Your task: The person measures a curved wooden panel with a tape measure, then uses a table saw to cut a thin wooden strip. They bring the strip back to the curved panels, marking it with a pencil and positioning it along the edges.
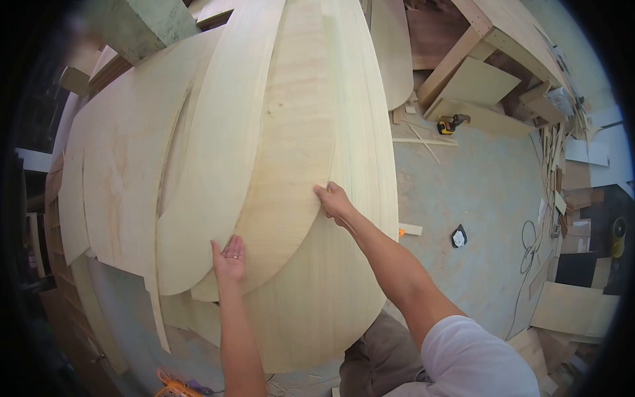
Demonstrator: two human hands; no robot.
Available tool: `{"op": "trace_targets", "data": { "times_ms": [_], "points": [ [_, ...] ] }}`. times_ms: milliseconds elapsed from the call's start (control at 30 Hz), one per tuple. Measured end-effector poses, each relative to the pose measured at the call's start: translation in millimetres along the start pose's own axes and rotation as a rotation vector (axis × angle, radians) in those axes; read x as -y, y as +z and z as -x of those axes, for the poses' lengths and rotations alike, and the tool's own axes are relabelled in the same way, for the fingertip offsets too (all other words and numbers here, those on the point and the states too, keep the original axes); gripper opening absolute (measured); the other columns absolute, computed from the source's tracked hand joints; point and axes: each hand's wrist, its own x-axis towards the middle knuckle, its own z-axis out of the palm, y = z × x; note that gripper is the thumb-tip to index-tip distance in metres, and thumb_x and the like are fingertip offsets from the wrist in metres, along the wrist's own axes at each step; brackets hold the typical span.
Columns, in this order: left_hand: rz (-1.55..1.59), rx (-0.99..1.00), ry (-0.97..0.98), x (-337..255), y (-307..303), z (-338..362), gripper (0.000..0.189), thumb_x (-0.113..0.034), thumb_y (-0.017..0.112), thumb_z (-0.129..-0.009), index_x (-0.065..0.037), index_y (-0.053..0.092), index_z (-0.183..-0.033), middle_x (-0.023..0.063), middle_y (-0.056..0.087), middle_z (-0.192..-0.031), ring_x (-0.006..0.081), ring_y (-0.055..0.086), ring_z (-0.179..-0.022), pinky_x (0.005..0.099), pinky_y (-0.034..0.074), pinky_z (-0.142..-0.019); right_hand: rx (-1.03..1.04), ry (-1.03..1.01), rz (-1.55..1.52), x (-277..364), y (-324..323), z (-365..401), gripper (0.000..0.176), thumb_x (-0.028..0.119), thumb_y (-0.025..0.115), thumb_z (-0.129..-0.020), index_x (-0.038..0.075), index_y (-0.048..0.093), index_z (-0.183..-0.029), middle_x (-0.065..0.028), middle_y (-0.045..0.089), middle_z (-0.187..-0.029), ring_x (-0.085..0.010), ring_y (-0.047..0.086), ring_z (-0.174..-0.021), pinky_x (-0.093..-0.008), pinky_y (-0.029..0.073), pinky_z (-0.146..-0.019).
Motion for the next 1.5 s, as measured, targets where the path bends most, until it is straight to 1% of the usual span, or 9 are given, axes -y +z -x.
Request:
{"op": "trace_targets", "data": {
  "times_ms": [233, 333, 433, 700, 900, 1100, 1200, 1400, 1500],
  "points": [
    [-0.486, -0.137, 0.276, -85, -42, -16, 0.075, -0.046, 0.069, -0.092, 0.001, 0.039, -0.143, 0.0171, 0.049, -0.142, 0.0318, 0.048, -0.129, 0.0449, 0.043, -0.106, 0.001, 0.004, 0.037, -33, -67, 56, 0.030, 0.036, 0.060, -0.100, 0.007, 0.056, -0.101, 0.0013, 0.048, -0.070, -0.0082, 0.040, -0.055, -0.0259, 0.034, -0.046],
    [-1.482, -0.384, 0.747, -84, -79, -62, 0.073, -0.037, 0.076, -0.088, -0.003, 0.042, -0.142, 0.0175, 0.050, -0.138, 0.0350, 0.048, -0.127, 0.0481, 0.043, -0.103, 0.011, 0.034, 0.032, -57, -82, 87, 0.028, 0.035, 0.059, -0.100, 0.008, 0.056, -0.103, 0.0026, 0.047, -0.070, -0.0072, 0.040, -0.055, -0.0254, 0.033, -0.046],
    [-1.702, -0.438, 1.016, -77, -2, -10, 0.072, -0.030, 0.079, -0.083, -0.007, 0.046, -0.142, 0.0198, 0.049, -0.137, 0.0397, 0.044, -0.129, 0.0499, 0.042, -0.104, 0.032, 0.096, 0.003, -78, -83, 122, 0.027, 0.034, 0.058, -0.101, 0.008, 0.057, -0.109, 0.0032, 0.047, -0.070, -0.0069, 0.039, -0.054, -0.0252, 0.032, -0.046],
    [-2.018, 0.074, 1.440, -41, 112, -61, 0.051, -0.040, 0.065, -0.094, -0.020, 0.056, -0.140, 0.0218, 0.039, -0.149, 0.0412, 0.038, -0.137, 0.0596, 0.037, -0.108, 0.059, 0.193, -0.016, -106, -96, 183, 0.037, 0.035, 0.057, -0.102, 0.009, 0.055, -0.129, 0.0047, 0.048, -0.071, -0.0054, 0.036, -0.052, -0.0233, 0.032, -0.047],
    [-2.282, 0.145, 1.434, -53, 176, -103, 0.041, -0.037, 0.052, -0.102, -0.040, 0.051, -0.143, 0.0060, 0.029, -0.162, 0.0432, 0.032, -0.144, 0.0712, 0.034, -0.107, 0.035, 0.224, 0.007, -121, -118, 207, 0.039, 0.035, 0.058, -0.102, 0.009, 0.055, -0.130, 0.0053, 0.052, -0.074, -0.0037, 0.037, -0.052, -0.0220, 0.033, -0.046],
    [-2.443, 0.082, 1.277, -69, 216, -119, 0.044, -0.029, 0.048, -0.104, -0.043, 0.047, -0.145, 0.0032, 0.025, -0.164, 0.0481, 0.027, -0.145, 0.0705, 0.037, -0.107, 0.046, 0.255, -0.047, -117, -119, 214, 0.046, 0.029, 0.059, -0.102, 0.003, 0.050, -0.139, -0.0031, 0.064, -0.116, -0.0100, 0.055, -0.104, -0.0292, 0.045, -0.093],
    [-2.289, 0.030, 1.123, -88, 263, -143, 0.047, -0.024, 0.044, -0.105, -0.043, 0.044, -0.147, 0.0055, 0.024, -0.165, 0.0497, 0.028, -0.144, 0.0659, 0.038, -0.109, 0.052, 0.267, -0.025, -120, -121, 223, 0.045, 0.027, 0.059, -0.102, 0.002, 0.050, -0.139, -0.0031, 0.064, -0.118, -0.0101, 0.056, -0.104, -0.0282, 0.045, -0.093],
    [-2.222, -0.272, 0.869, -101, 293, -210, 0.045, -0.031, 0.039, -0.106, -0.033, 0.043, -0.151, 0.0176, 0.025, -0.162, 0.0462, 0.025, -0.147, 0.0594, 0.035, -0.113, 0.068, 0.142, -0.105, -133, -122, 247, 0.045, 0.023, 0.060, -0.101, 0.002, 0.049, -0.139, -0.0038, 0.065, -0.120, -0.0104, 0.057, -0.105, -0.0285, 0.045, -0.093],
    [-2.184, -0.096, 1.116, -102, 220, -201, 0.050, -0.039, 0.042, -0.105, -0.017, 0.044, -0.150, 0.0238, 0.027, -0.159, 0.0464, 0.027, -0.145, 0.0544, 0.031, -0.116, 0.059, 0.115, -0.114, -127, -109, 254, 0.046, 0.021, 0.059, -0.101, 0.001, 0.047, -0.140, -0.0056, 0.064, -0.121, -0.0118, 0.057, -0.108, -0.0297, 0.045, -0.095]
  ]
}}
